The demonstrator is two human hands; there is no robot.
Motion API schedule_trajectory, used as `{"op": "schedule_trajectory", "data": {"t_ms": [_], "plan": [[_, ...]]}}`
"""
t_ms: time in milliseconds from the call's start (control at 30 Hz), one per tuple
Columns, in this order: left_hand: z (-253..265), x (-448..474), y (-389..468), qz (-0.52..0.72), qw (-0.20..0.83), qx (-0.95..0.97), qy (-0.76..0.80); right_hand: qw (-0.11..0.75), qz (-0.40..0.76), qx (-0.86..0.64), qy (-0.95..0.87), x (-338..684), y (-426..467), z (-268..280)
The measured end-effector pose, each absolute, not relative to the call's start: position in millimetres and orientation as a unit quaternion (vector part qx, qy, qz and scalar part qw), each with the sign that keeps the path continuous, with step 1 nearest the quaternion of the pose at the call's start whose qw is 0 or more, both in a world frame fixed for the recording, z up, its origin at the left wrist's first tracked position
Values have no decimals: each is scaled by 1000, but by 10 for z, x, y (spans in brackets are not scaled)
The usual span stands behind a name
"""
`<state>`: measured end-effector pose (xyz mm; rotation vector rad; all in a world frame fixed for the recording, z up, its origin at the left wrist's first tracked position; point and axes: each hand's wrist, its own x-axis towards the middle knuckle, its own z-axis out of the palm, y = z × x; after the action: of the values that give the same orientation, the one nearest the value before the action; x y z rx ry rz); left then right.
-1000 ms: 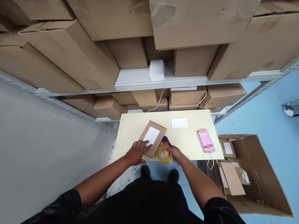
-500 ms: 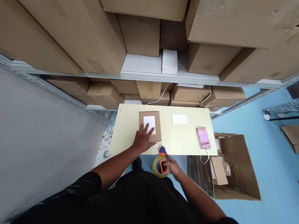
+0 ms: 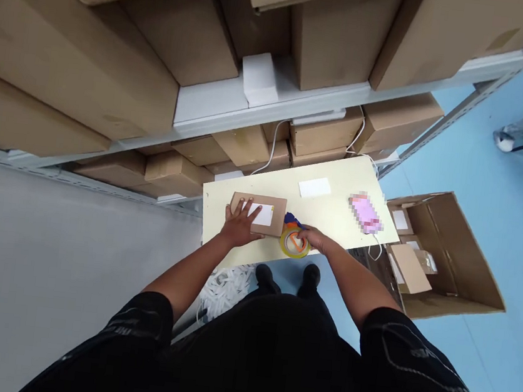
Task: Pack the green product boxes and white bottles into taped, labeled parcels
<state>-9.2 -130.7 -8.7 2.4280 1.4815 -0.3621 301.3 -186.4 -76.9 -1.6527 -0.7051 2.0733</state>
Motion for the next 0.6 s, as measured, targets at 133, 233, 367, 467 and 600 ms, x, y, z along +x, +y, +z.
{"op": "schedule_trajectory", "data": {"t_ms": [133, 233, 367, 467, 600], "plan": [[-140, 71, -1322, -144, 126, 810, 554, 198, 754, -577, -243, 3207, -2029, -818], [-126, 116, -1336, -137, 140, 800, 568, 182, 760, -571, -251, 3361, -2525, -818], [-134, 106, -1339, -90, 174, 798, 570, 127, 736, -576, -332, 3257, -2907, -745], [-187, 94, -1347, -68, 173, 795, 578, 67, 639, -615, -457, 2883, -2617, -682], [-247, 136, -1366, -54, 172, 792, 584, 50, 567, -641, -515, 2290, -2006, -564]]}}
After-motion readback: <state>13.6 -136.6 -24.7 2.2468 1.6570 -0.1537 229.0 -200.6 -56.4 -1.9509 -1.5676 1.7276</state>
